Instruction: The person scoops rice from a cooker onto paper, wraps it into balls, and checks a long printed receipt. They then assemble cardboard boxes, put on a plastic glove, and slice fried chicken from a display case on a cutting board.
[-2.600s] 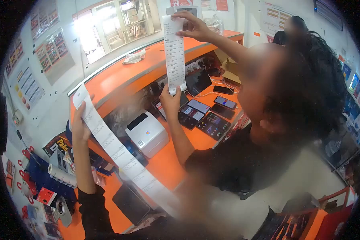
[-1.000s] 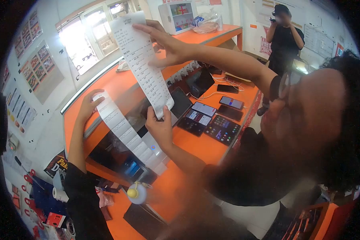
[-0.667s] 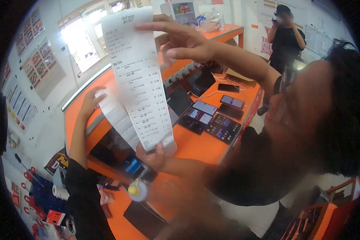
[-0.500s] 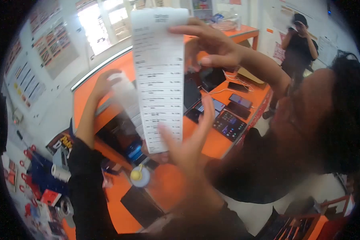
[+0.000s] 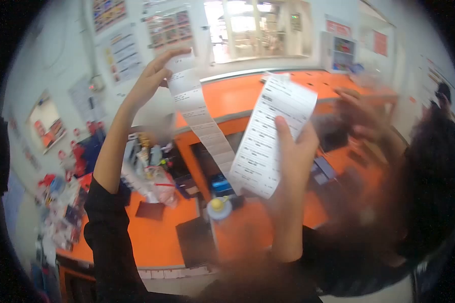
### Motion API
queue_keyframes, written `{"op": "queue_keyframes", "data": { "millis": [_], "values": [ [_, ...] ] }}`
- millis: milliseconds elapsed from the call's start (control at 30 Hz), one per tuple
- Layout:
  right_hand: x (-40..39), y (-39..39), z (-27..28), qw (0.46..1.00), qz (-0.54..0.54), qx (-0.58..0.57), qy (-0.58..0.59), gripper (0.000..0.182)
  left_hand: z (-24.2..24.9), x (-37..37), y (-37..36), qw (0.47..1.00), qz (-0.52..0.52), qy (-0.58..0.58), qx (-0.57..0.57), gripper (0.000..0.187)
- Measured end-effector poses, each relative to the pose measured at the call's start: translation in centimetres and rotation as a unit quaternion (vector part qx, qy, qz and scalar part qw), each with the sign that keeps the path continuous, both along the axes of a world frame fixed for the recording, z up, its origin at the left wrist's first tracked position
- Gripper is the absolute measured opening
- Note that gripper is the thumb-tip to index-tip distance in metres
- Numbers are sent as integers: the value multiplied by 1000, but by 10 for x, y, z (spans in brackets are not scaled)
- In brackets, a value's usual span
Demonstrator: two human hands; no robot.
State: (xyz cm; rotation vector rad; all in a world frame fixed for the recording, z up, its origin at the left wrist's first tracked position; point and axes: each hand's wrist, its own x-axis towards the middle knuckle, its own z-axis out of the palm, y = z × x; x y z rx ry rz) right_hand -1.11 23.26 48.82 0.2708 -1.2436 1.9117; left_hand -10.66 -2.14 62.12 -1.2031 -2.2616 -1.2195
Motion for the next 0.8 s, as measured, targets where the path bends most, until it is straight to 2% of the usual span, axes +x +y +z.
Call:
{"op": "queue_keyframes", "data": {
  "millis": [67, 167, 267, 333, 400, 433, 500, 567, 600, 633, 667, 700, 767, 800],
  "values": [
    [17, -18, 13, 998, 50, -18, 27, 25, 18, 45, -15, 998, 33, 48, -14, 49],
    [22, -31, 19, 990, 134, -12, 45, 26, 33, 102, -36, 993, 93, 56, -46, 53],
    [13, -47, 20, 983, 169, 38, 55, 31, 34, 147, -52, 983, 167, 69, -38, 45],
    [14, -71, 23, 966, 248, 25, 77, 33, 30, 176, -57, 966, 250, 47, -48, 35],
    [22, -97, 21, 939, 327, 19, 101, 39, 18, 195, -74, 961, 270, 44, -46, 33],
    [27, -114, 19, 944, 308, 27, 112, 40, 11, 204, -77, 961, 271, 40, -37, 32],
    [47, -147, 21, 916, 371, 9, 155, 36, -10, 230, -81, 965, 258, 37, -26, 30],
    [72, -177, 25, 899, 412, -12, 149, 34, -28, 263, -88, 950, 291, -116, -7, 41],
    [86, -192, 27, 883, 444, -36, 148, 32, -49, 267, -108, 962, 228, -152, 12, 55],
    [108, -213, 28, 879, 451, -37, 152, 32, -60, 304, -104, 968, 203, -137, 60, 52],
    [129, -234, 30, 873, 463, -38, 146, 31, -81, 320, -124, 974, 182, -125, 50, 42],
    [152, -256, 31, 867, 476, -37, 142, 30, -88, 350, -130, 974, 189, -118, 49, 42],
    [197, -302, 32, 860, 490, -38, 138, 30, -99, 412, -143, 933, 333, -130, 40, 33],
    [218, -327, 31, 851, 501, -38, 151, 31, -106, 440, -160, 929, 345, -126, 43, 33]
  ]
}}
